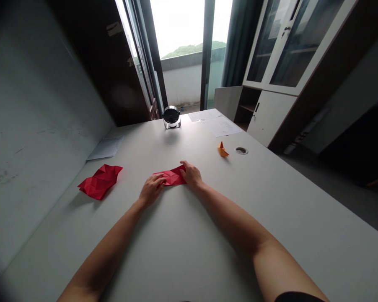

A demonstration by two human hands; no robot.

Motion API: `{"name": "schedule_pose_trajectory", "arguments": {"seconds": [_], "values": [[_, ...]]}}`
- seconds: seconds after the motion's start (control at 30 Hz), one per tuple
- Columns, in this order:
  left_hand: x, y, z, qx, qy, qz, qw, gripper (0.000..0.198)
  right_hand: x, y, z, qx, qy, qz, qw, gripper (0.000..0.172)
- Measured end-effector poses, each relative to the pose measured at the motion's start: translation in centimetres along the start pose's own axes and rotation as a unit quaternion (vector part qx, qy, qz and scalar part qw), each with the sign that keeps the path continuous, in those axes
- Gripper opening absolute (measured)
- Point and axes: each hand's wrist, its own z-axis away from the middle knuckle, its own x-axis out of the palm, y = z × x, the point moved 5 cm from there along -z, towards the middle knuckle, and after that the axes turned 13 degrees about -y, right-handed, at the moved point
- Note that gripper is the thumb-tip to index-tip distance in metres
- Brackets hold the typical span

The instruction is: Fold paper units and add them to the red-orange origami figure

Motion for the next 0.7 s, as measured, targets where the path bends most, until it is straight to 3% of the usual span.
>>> {"name": "schedule_pose_trajectory", "arguments": {"seconds": [0.2,0.33,0.5,0.7], "values": [[1.9,-1.1,-0.2,-0.005,-0.074,-0.017,0.997,0.043,-0.7,-3.6,1.1,-0.124,-0.005,0.123,0.985,0.039],[2.5,-1.6,-0.2,-0.019,-0.104,-0.036,0.994,0.049,1.4,-4.9,1.6,-0.207,-0.090,0.130,0.966,0.043],[3.0,-1.8,0.0,-0.042,-0.120,-0.047,0.991,0.059,3.9,-3.1,1.2,-0.175,-0.159,0.128,0.963,0.057],[3.2,-2.3,0.1,-0.096,-0.120,-0.042,0.987,0.069,4.4,-1.6,0.6,-0.150,-0.179,0.133,0.963,0.069]]}}
